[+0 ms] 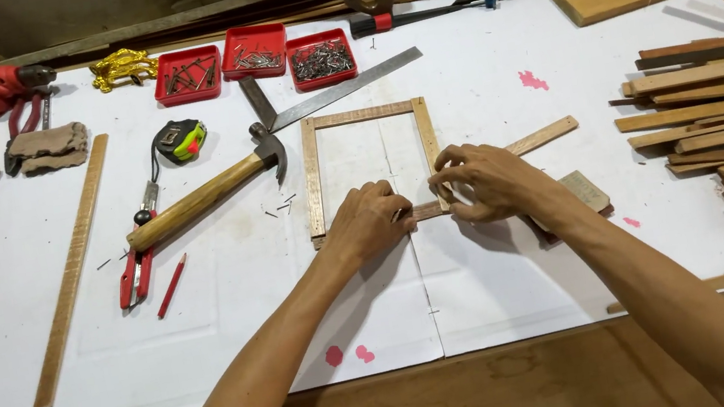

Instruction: Assembling and measuring a small wooden frame using a hammer, nails, and a tape measure.

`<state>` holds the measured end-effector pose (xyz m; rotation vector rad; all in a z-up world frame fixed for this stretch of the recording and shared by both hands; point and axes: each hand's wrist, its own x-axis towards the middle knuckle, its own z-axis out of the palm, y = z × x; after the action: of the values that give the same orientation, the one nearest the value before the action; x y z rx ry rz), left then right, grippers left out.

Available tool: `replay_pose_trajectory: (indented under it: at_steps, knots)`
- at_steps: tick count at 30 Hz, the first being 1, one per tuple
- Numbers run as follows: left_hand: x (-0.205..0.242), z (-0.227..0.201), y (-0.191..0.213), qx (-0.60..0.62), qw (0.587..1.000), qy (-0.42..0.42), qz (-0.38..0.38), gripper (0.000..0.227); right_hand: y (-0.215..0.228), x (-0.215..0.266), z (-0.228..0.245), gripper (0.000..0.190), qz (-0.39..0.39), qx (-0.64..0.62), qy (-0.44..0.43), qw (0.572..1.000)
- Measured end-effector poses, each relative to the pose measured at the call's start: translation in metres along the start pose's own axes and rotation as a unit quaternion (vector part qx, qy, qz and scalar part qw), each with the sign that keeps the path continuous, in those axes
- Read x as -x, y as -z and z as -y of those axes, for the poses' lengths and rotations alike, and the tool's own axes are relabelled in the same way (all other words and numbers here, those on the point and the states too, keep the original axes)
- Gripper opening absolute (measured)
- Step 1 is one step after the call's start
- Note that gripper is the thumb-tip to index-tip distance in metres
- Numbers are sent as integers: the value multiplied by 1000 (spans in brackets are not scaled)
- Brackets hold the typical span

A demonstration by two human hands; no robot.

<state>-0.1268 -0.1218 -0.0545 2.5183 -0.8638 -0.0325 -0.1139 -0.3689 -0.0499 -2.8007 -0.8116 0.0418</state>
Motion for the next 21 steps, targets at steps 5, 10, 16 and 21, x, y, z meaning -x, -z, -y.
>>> replay_pose_trajectory:
  at_steps: [5,10,16,21]
  knots:
    - [5,6,-5,-15,998,-49,-23,21,0,2,8,41,12,11,-29,999]
    - [10,9,-5,-2,998,-56,7,21,1,6,12,42,4,12,-39,999]
    - [12,14,2,-24,997,-38,56,16,5,6,20,44,1,27,-42,999]
    - [17,23,3,24,999,0,43,19,4,3,24,44,21,37,-60,997]
